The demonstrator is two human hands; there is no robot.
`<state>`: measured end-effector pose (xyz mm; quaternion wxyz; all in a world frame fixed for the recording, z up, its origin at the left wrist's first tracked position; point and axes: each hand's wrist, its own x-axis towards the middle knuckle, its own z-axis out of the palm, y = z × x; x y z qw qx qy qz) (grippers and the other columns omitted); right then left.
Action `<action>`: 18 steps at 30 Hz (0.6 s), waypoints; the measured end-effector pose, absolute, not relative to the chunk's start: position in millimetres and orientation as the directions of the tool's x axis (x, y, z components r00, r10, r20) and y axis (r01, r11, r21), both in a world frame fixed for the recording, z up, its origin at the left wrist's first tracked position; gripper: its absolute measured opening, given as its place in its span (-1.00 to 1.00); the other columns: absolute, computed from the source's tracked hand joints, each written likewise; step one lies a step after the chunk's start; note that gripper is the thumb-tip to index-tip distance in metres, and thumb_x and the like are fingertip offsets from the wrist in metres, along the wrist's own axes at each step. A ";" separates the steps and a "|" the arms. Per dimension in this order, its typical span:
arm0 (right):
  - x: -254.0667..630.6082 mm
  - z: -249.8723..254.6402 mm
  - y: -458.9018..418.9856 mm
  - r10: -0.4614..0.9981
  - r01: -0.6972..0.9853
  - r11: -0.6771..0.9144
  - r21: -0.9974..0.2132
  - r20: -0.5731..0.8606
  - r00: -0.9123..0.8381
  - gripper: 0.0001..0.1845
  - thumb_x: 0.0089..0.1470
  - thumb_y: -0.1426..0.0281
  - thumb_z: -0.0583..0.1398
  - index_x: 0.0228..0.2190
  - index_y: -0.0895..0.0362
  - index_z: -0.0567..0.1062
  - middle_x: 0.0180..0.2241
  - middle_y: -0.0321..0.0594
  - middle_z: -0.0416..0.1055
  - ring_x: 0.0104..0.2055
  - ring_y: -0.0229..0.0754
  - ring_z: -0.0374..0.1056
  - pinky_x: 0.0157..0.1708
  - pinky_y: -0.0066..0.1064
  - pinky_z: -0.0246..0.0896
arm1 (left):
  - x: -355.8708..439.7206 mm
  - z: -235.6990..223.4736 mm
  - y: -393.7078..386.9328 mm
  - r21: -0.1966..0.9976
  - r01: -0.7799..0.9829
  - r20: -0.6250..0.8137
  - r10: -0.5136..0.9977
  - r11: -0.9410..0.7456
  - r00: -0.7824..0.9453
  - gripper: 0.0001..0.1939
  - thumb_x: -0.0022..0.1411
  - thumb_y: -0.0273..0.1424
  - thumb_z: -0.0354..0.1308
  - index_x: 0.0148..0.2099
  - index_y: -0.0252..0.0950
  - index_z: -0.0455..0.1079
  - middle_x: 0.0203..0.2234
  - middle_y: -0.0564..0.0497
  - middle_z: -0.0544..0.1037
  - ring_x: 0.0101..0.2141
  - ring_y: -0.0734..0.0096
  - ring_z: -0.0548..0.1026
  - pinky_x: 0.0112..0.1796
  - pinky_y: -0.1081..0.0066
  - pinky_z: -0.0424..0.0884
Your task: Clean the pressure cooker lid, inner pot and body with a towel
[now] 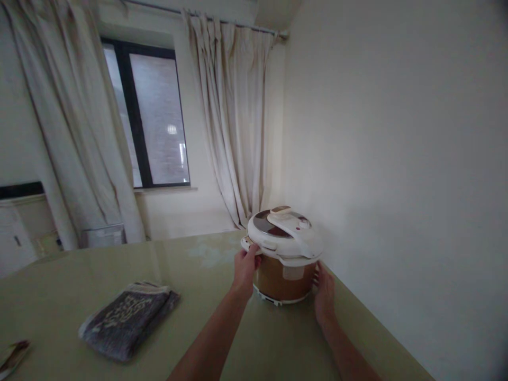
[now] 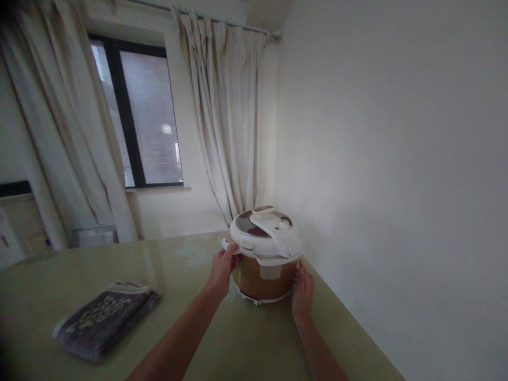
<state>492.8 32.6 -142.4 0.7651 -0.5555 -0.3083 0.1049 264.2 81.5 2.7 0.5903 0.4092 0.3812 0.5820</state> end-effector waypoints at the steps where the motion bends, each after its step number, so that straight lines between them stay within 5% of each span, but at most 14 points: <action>1: 492.6 -139.9 31.6 0.520 0.148 0.368 -0.918 0.336 0.785 -0.11 0.16 -0.32 0.08 0.12 0.13 0.56 -0.09 -0.04 0.58 -0.11 0.05 0.52 -0.11 -0.10 0.45 | 258.3 3.7 76.9 0.929 -0.368 0.029 0.999 -0.020 0.018 -0.46 -0.14 0.08 0.44 -0.47 -0.28 0.38 -0.67 0.13 0.40 -0.61 0.55 0.31 -0.54 0.49 0.15; 4: 486.1 -127.8 25.6 0.573 0.092 0.353 -0.931 0.293 0.766 -0.21 0.14 -0.33 0.11 -0.09 0.09 0.61 -0.29 -0.16 0.56 -0.26 -0.02 0.49 -0.21 -0.18 0.44 | 236.8 5.6 60.9 0.938 -0.346 0.036 0.999 -0.038 -0.012 -0.48 -0.13 0.07 0.41 -0.51 -0.26 0.35 -0.70 0.15 0.35 -0.63 0.56 0.25 -0.56 0.49 0.09; 9: 459.7 -112.9 12.1 0.685 0.140 0.407 -0.902 0.403 0.607 -0.42 0.13 -0.24 0.24 -0.16 -0.01 0.56 -0.15 -0.18 0.57 -0.02 0.03 0.48 -0.04 -0.16 0.44 | 186.0 6.4 37.2 0.944 -0.327 0.013 0.998 -0.033 -0.063 -0.48 -0.16 0.07 0.41 -0.52 -0.25 0.33 -0.71 0.19 0.28 -0.65 0.59 0.18 -0.58 0.51 0.03; 14: 435.2 -115.7 7.2 0.797 0.134 0.426 -0.895 0.441 0.413 -0.21 0.08 -0.29 0.26 0.12 -0.02 0.53 0.04 -0.04 0.56 0.07 0.13 0.47 0.03 -0.07 0.45 | 127.0 5.1 25.0 0.953 -0.302 -0.025 0.988 -0.022 -0.152 -0.47 -0.20 0.06 0.43 -0.51 -0.25 0.32 -0.71 0.23 0.23 -0.65 0.63 0.11 -0.60 0.54 -0.01; 18: 415.9 -123.8 7.2 0.835 0.205 0.428 -0.880 0.472 0.283 -0.12 -0.02 -0.37 0.26 0.06 0.03 0.59 0.00 0.01 0.54 0.00 0.16 0.50 -0.08 -0.09 0.49 | 87.5 3.7 17.7 0.956 -0.291 -0.028 0.970 -0.044 -0.240 -0.47 -0.22 0.03 0.43 -0.55 -0.22 0.23 -0.72 0.27 0.14 -0.68 0.66 0.05 -0.62 0.55 -0.07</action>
